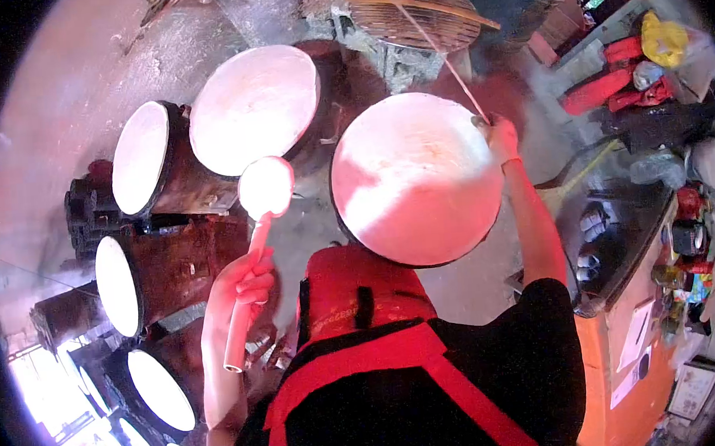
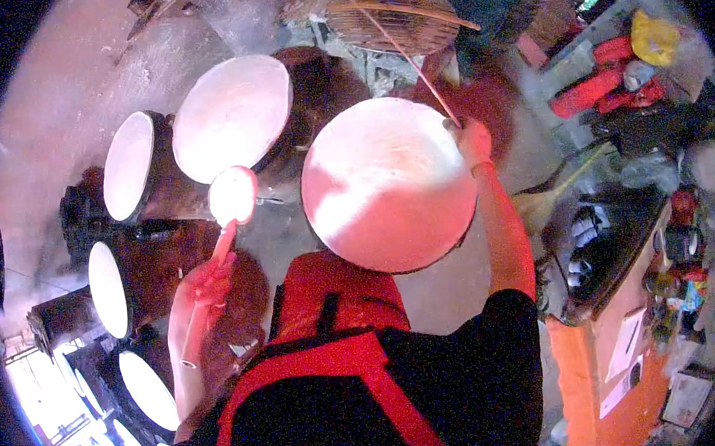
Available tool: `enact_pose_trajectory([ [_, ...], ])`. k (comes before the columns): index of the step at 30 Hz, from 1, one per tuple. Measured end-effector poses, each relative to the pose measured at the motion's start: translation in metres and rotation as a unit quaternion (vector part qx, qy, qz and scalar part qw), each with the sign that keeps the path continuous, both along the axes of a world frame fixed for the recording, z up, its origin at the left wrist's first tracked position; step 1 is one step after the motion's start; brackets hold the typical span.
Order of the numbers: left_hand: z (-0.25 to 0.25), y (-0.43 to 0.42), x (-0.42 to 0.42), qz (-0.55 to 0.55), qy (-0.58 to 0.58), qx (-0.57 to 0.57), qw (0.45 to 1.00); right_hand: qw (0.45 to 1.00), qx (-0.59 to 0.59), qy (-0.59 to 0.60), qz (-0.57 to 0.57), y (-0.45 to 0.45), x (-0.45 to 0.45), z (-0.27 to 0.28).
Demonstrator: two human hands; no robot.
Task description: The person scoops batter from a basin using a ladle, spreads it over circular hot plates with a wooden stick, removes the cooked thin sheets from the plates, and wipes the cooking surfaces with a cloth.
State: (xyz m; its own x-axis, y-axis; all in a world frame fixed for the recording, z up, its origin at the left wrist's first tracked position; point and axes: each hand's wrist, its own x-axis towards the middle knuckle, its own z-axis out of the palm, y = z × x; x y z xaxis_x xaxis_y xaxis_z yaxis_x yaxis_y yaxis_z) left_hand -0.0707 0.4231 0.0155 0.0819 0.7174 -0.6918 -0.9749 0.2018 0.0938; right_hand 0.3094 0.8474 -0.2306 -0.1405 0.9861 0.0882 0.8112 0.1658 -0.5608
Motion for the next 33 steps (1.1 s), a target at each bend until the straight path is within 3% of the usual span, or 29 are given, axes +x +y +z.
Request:
enact_pose_trajectory([
  [1,0.003,0.005,-0.002,-0.005,-0.009,0.004,1.0,0.999,0.003,-0.051,-0.017,-0.017,-0.013,0.03],
  [4,0.004,0.017,-0.014,-0.026,-0.003,0.011,1.0,0.976,-0.062,0.21,-0.006,-0.003,-0.002,0.04],
  [7,0.005,0.038,-0.028,-0.048,0.026,0.006,0.999,0.922,-0.074,0.374,0.069,-0.014,-0.03,0.132],
  [11,-0.001,0.074,-0.063,-0.09,0.047,0.01,0.995,0.972,-0.093,0.206,0.072,0.014,-0.058,0.237],
  [13,-0.003,0.095,-0.084,-0.128,0.081,0.011,0.988,0.991,0.086,0.007,0.099,0.077,-0.039,0.238],
  [14,-0.004,0.106,-0.094,-0.146,0.099,0.012,0.984,0.93,0.331,-0.126,0.095,0.105,-0.033,0.242],
  [15,-0.005,0.117,-0.105,-0.157,0.104,0.017,0.982,0.958,0.231,-0.159,0.051,0.096,-0.069,0.295],
  [16,-0.008,0.128,-0.115,-0.169,0.111,0.022,0.979,0.958,0.212,-0.191,-0.035,0.087,-0.109,0.332],
  [18,-0.009,0.15,-0.133,-0.205,0.155,0.032,0.966,0.909,0.353,-0.222,-0.001,0.124,-0.125,0.345],
  [20,-0.004,0.17,-0.147,-0.218,0.198,0.021,0.955,0.891,0.405,-0.19,0.079,0.148,-0.141,0.336],
  [21,-0.004,0.179,-0.152,-0.226,0.217,0.015,0.95,0.812,0.495,-0.292,0.103,0.152,-0.155,0.318],
  [22,-0.006,0.187,-0.16,-0.247,0.227,0.024,0.942,0.881,0.419,-0.139,0.17,0.186,-0.156,0.278],
  [23,-0.007,0.195,-0.165,-0.24,0.231,0.016,0.943,0.86,0.385,-0.298,0.152,0.179,-0.178,0.263],
  [24,-0.008,0.2,-0.17,-0.231,0.237,0.008,0.944,0.873,0.346,-0.315,0.137,0.181,-0.196,0.235],
  [26,-0.004,0.211,-0.176,-0.221,0.251,-0.002,0.943,0.92,0.282,-0.251,0.102,0.174,-0.229,0.165],
  [28,-0.013,0.217,-0.186,-0.221,0.23,0.006,0.948,0.928,0.278,-0.214,0.122,0.168,-0.248,0.105],
  [29,-0.012,0.219,-0.187,-0.216,0.227,0.005,0.949,0.901,0.349,-0.248,0.068,0.182,-0.249,0.046],
  [30,-0.011,0.219,-0.188,-0.217,0.245,0.0,0.945,0.913,0.302,-0.266,0.073,0.167,-0.265,0.041],
  [31,-0.008,0.218,-0.186,-0.216,0.262,-0.008,0.941,0.945,0.237,-0.222,0.022,0.182,-0.265,-0.01],
  [33,-0.006,0.216,-0.182,-0.216,0.282,-0.015,0.935,0.933,0.235,-0.269,0.05,0.148,-0.284,0.014],
])
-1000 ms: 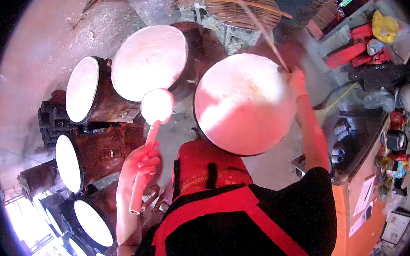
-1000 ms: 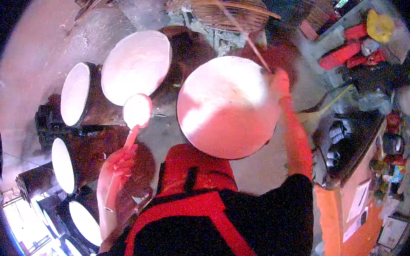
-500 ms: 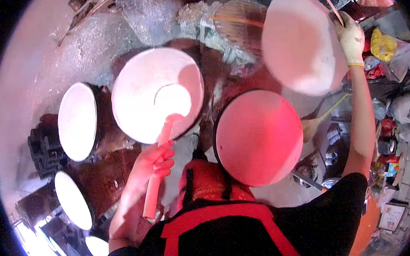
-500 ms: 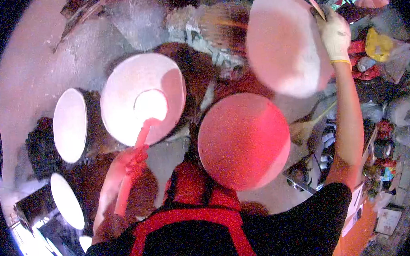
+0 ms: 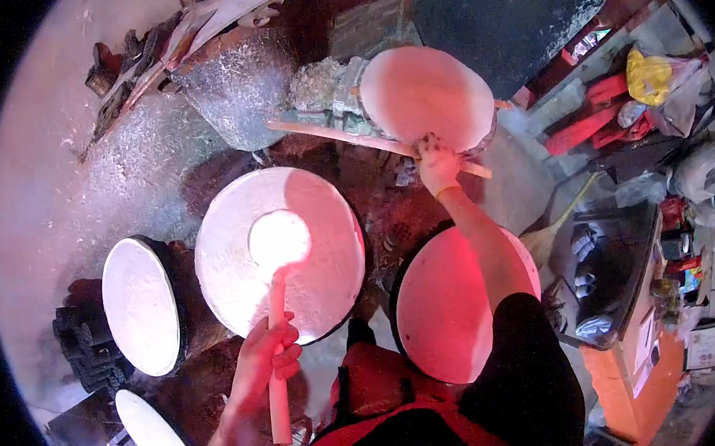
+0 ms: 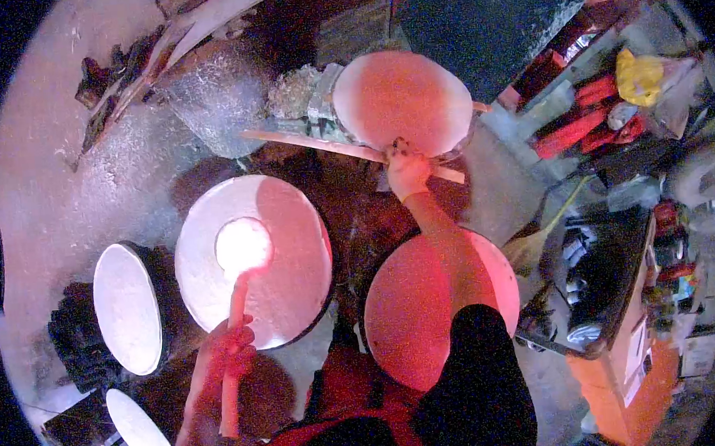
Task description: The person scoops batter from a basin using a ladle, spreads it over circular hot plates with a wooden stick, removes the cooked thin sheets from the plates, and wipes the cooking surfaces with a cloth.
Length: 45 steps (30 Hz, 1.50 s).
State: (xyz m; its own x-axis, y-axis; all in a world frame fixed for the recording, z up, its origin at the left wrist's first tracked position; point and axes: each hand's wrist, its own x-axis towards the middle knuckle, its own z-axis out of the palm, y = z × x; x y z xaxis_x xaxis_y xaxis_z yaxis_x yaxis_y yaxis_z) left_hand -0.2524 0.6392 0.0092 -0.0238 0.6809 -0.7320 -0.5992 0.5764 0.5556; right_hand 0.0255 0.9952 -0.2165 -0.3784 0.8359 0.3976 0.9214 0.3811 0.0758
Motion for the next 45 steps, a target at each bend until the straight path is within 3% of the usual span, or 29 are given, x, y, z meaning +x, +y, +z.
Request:
enact_pose_trajectory([
  [3,0.003,-0.012,0.012,-0.011,0.001,0.007,1.0,0.999,0.009,0.02,-0.025,-0.04,0.008,0.022],
  [6,0.003,-0.025,0.036,-0.04,-0.001,0.039,0.998,0.963,-0.227,0.125,-0.077,-0.103,0.047,0.086],
  [8,0.002,-0.038,0.06,-0.071,0.009,0.062,0.996,0.909,-0.296,0.292,0.027,-0.15,0.106,0.092],
  [10,0.004,-0.052,0.09,-0.102,0.021,0.085,0.991,0.929,-0.238,0.273,0.07,-0.239,0.151,0.166],
  [14,0.023,-0.071,0.19,-0.116,0.124,0.127,0.977,0.915,-0.197,0.267,0.231,-0.349,0.275,0.141],
  [16,0.012,-0.067,0.229,-0.251,0.318,0.194,0.894,0.927,-0.219,0.196,0.235,-0.393,0.321,0.148],
  [17,0.0,-0.064,0.251,-0.248,0.454,0.305,0.8,0.934,-0.224,0.156,0.228,-0.406,0.338,0.164],
  [18,-0.005,-0.059,0.274,-0.235,0.57,0.413,0.671,0.942,-0.223,0.114,0.221,-0.415,0.354,0.173],
  [19,0.0,-0.059,0.296,-0.278,0.598,0.388,0.644,0.958,-0.197,0.103,0.183,-0.425,0.371,0.17],
  [21,0.005,-0.06,0.335,-0.323,0.629,0.368,0.603,0.945,-0.262,0.171,0.097,-0.449,0.396,0.177],
  [22,-0.001,-0.059,0.349,-0.315,0.626,0.367,0.612,0.933,-0.292,0.203,0.054,-0.458,0.407,0.179],
  [24,-0.033,-0.058,0.373,-0.302,0.621,0.36,0.628,0.785,-0.494,0.369,-0.064,-0.481,0.432,0.157],
  [27,-0.08,-0.048,0.41,-0.234,0.604,0.298,0.701,0.585,-0.544,0.597,-0.075,-0.537,0.452,0.048],
  [29,-0.133,-0.032,0.423,-0.181,0.594,0.279,0.732,0.608,-0.462,0.643,-0.061,-0.552,0.443,-0.01],
  [31,-0.165,-0.023,0.439,-0.123,0.597,0.261,0.748,0.741,-0.332,0.578,-0.079,-0.56,0.406,-0.031],
  [35,-0.17,-0.003,0.452,-0.06,0.627,0.2,0.751,0.713,-0.293,0.632,-0.079,-0.541,0.357,-0.009],
  [37,-0.179,0.011,0.441,0.002,0.631,0.246,0.736,0.703,-0.327,0.621,-0.112,-0.511,0.336,0.027],
  [38,-0.182,0.014,0.434,0.034,0.631,0.267,0.727,0.715,-0.302,0.625,-0.083,-0.481,0.326,-0.004],
  [39,-0.147,0.007,0.425,0.05,0.521,0.283,0.804,0.687,-0.308,0.655,-0.065,-0.465,0.317,-0.014],
  [40,-0.123,0.001,0.42,0.063,0.475,0.287,0.829,0.656,-0.314,0.685,-0.048,-0.449,0.309,-0.022],
  [42,-0.096,-0.012,0.41,0.087,0.38,0.288,0.874,0.493,-0.387,0.778,-0.043,-0.445,0.299,0.015],
  [43,-0.099,-0.014,0.399,0.126,0.179,0.359,0.907,0.393,-0.419,0.814,-0.081,-0.448,0.304,0.022],
  [45,-0.076,-0.044,0.376,0.089,0.068,0.318,0.942,0.401,-0.375,0.833,-0.072,-0.471,0.303,0.031],
])
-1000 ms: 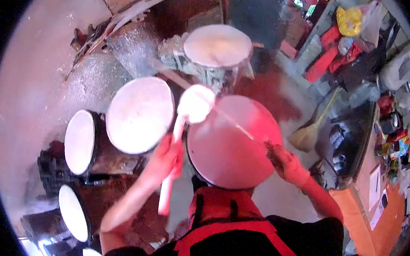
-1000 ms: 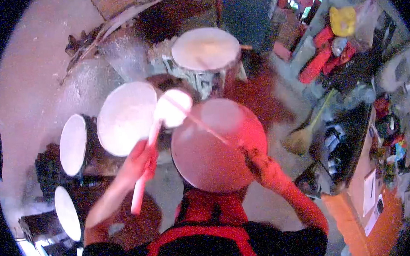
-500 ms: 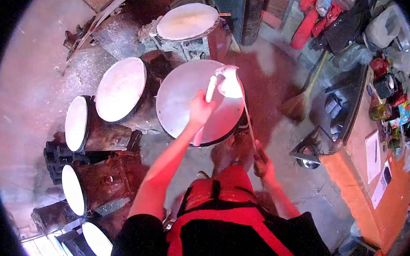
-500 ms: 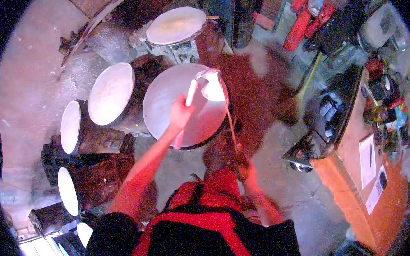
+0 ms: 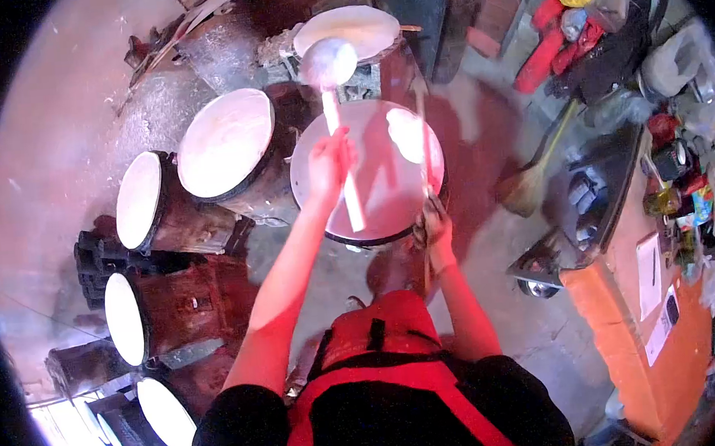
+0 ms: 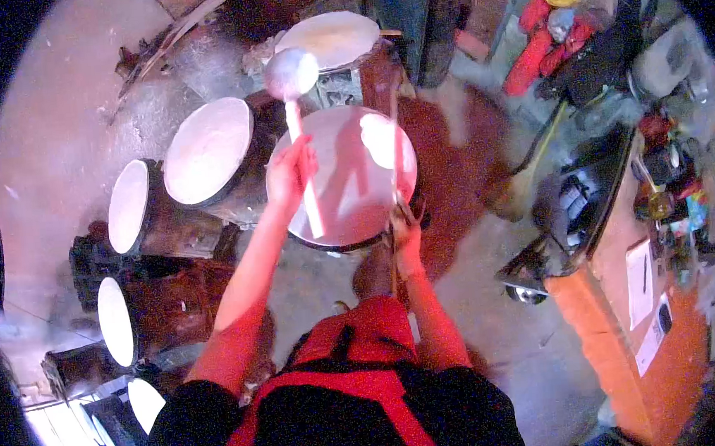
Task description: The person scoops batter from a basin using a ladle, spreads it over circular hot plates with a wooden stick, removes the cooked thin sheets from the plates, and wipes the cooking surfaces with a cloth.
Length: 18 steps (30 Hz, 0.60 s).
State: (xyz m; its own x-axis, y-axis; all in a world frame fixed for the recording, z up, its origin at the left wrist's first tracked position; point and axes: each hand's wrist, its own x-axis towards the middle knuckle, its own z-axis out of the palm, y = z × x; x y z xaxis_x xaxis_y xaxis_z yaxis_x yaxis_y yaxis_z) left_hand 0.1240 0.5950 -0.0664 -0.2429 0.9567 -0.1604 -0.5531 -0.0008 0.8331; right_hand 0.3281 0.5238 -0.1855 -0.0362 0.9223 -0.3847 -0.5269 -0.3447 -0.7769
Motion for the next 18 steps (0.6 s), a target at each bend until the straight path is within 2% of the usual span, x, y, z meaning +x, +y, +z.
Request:
enact_pose_trajectory([
  [1,0.002,-0.018,-0.017,-0.041,-0.023,-0.023,0.999,1.0,0.016,0.0,-0.019,-0.014,0.001,0.001],
  [2,0.004,-0.042,-0.027,-0.011,0.005,-0.062,0.998,0.998,0.031,-0.034,-0.039,-0.029,-0.003,-0.007],
  [5,0.014,-0.12,-0.044,0.034,0.056,-0.154,0.986,0.996,-0.036,-0.069,-0.053,-0.035,-0.034,-0.058],
  [6,0.008,-0.141,-0.047,0.024,0.101,-0.145,0.984,0.993,0.077,-0.052,-0.066,-0.026,-0.048,-0.052],
  [9,-0.033,-0.201,-0.071,-0.038,0.223,-0.169,0.959,0.999,-0.003,-0.026,-0.043,0.013,-0.083,-0.037],
  [11,-0.03,-0.232,-0.067,0.031,0.205,-0.179,0.962,0.994,-0.02,-0.089,-0.062,0.029,-0.109,-0.005],
  [14,-0.058,-0.27,-0.085,0.068,0.249,-0.195,0.946,0.99,-0.032,-0.138,0.027,0.044,-0.114,0.006],
  [18,-0.106,-0.317,-0.119,0.109,0.164,-0.244,0.95,0.979,-0.013,-0.12,0.165,0.016,-0.068,0.031],
])
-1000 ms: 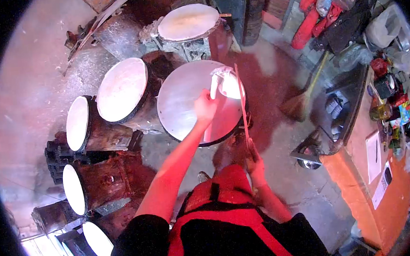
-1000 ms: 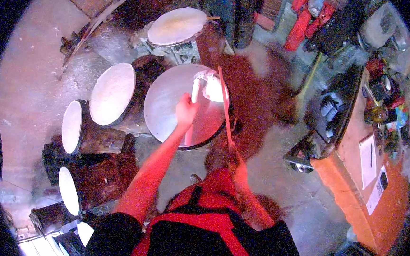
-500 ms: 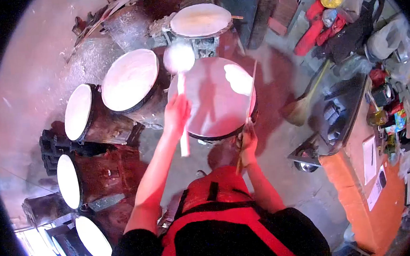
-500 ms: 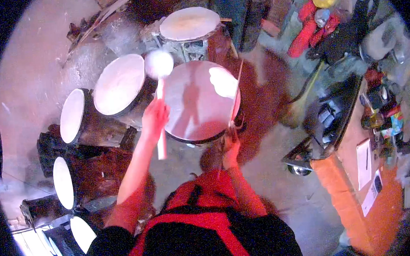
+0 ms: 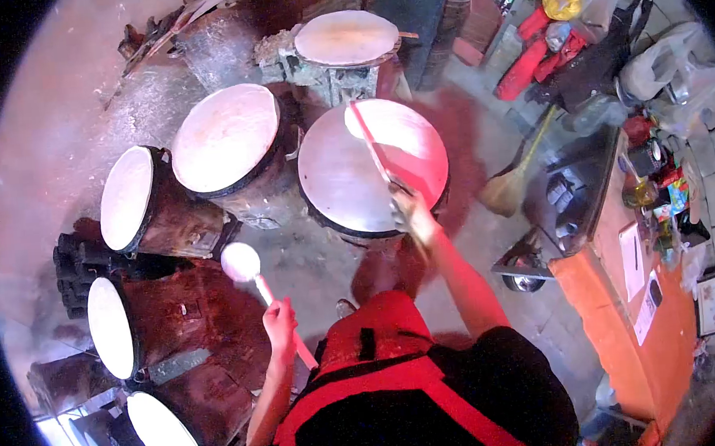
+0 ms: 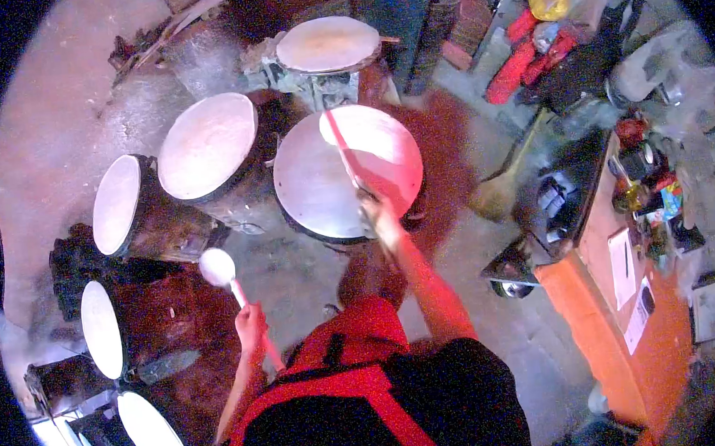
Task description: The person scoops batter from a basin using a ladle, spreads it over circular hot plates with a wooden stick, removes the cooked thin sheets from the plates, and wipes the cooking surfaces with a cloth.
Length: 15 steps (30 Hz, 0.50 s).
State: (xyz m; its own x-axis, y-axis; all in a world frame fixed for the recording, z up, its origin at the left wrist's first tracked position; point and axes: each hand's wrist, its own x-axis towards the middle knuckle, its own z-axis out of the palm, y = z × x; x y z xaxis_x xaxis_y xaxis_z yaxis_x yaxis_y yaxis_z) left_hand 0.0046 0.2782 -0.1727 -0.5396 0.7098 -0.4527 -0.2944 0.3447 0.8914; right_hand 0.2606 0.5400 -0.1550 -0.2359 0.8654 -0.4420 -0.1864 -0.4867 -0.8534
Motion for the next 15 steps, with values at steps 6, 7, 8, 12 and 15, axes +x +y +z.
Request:
enact_pose_trajectory([
  [6,-0.078,-0.057,-0.041,0.044,-0.055,-0.154,0.986,0.986,0.059,-0.025,-0.154,-0.023,0.049,-0.046],
  [7,-0.083,-0.065,-0.04,0.021,-0.07,-0.162,0.984,0.986,0.056,-0.029,-0.152,-0.017,0.05,-0.046],
  [8,-0.09,-0.075,-0.039,0.0,-0.085,-0.169,0.982,0.991,0.072,-0.051,-0.098,-0.007,0.044,-0.048],
  [12,-0.163,-0.139,-0.039,-0.022,-0.198,-0.191,0.961,0.996,-0.005,-0.086,0.016,0.01,0.012,-0.019],
  [15,-0.165,-0.165,-0.005,-0.003,-0.172,-0.227,0.959,0.988,-0.011,-0.102,0.115,0.008,0.025,0.005],
])
